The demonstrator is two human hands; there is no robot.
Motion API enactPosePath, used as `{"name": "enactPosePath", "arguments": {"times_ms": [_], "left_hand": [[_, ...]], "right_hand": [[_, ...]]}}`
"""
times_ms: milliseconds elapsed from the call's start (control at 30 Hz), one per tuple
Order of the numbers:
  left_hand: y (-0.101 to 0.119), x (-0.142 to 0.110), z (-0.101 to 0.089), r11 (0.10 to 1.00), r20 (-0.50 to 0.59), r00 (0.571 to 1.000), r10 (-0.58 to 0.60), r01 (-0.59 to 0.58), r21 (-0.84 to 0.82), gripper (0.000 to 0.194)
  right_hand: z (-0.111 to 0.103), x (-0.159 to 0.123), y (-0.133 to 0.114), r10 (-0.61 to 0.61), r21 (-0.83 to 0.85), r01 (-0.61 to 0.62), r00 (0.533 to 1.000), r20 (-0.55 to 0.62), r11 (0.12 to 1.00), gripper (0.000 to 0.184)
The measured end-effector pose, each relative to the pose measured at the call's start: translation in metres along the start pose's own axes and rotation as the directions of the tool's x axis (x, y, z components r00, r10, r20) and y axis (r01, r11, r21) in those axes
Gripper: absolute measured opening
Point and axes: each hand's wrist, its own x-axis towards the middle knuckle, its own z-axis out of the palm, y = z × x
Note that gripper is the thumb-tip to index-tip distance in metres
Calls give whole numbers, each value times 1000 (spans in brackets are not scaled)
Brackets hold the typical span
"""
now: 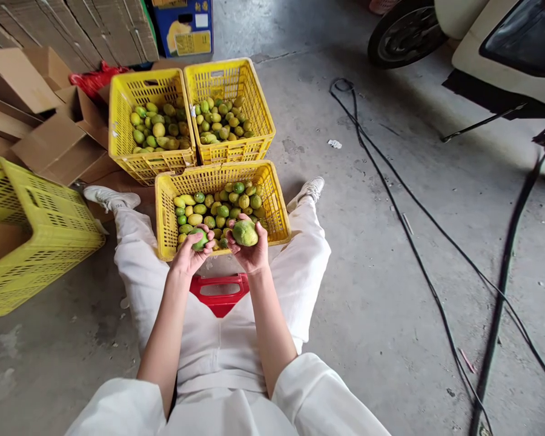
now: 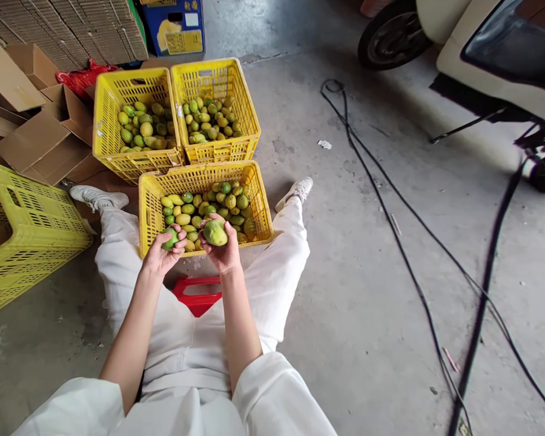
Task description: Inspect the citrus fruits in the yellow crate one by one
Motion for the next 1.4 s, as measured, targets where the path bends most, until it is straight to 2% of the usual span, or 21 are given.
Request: {"name": "enactPosePath", "arguments": {"times_ms": [67, 200, 300, 433, 567, 633, 733, 833, 967, 1133, 1267, 1400], "left_hand": [[1, 1, 2, 998, -26, 1000, 2, -4, -62, 4], [4, 0, 4, 986, -81, 995, 65, -76, -147, 20], [4, 0, 5, 983, -123, 985, 124, -140, -123, 22], [2, 4, 3, 996, -158, 985, 66, -76, -52, 13], [-3, 6, 1, 995, -107, 993, 55, -64, -77, 12], [-3, 5, 2, 996, -63, 997, 49, -53, -69, 12], [-2, 2, 5, 997, -17, 998, 52, -53, -61, 9], [1, -3, 8, 994, -19, 997, 80, -81, -70, 17], [2, -6, 9, 994, -30, 995, 94, -95, -56, 24], [-2, -4, 5, 992, 35, 993, 115, -113, -57, 29], [-5, -1, 2, 989, 123, 982, 144, -142, -30, 36], [-5, -1, 2, 992, 116, 985, 127, -125, -18, 30]], "right_hand": [[1, -1, -4, 37, 26, -37, 999, -14, 999, 28], [4, -4, -11, 44, 109, -41, 999, -23, 993, 26], [10, -6, -11, 15, 115, -15, 1000, 2, 993, 38], [18, -6, -7, -10, 130, 11, 1000, -7, 992, 36], [18, -6, -6, 2, 337, -3, 1000, 5, 942, 28], [16, -6, -7, 47, 377, -46, 999, 8, 925, 21], [15, -7, -10, 62, 326, -43, 997, -47, 944, 18], [20, -8, -13, -23, 217, 42, 996, -88, 975, 29], [25, -9, -14, -111, 130, 119, 992, -66, 984, 44], [22, -8, -8, -156, 173, 161, 987, -43, 972, 38], [17, -8, -8, -140, 210, 144, 990, -31, 967, 44], [13, -11, -13, -116, 164, 122, 992, -46, 979, 45]]}}
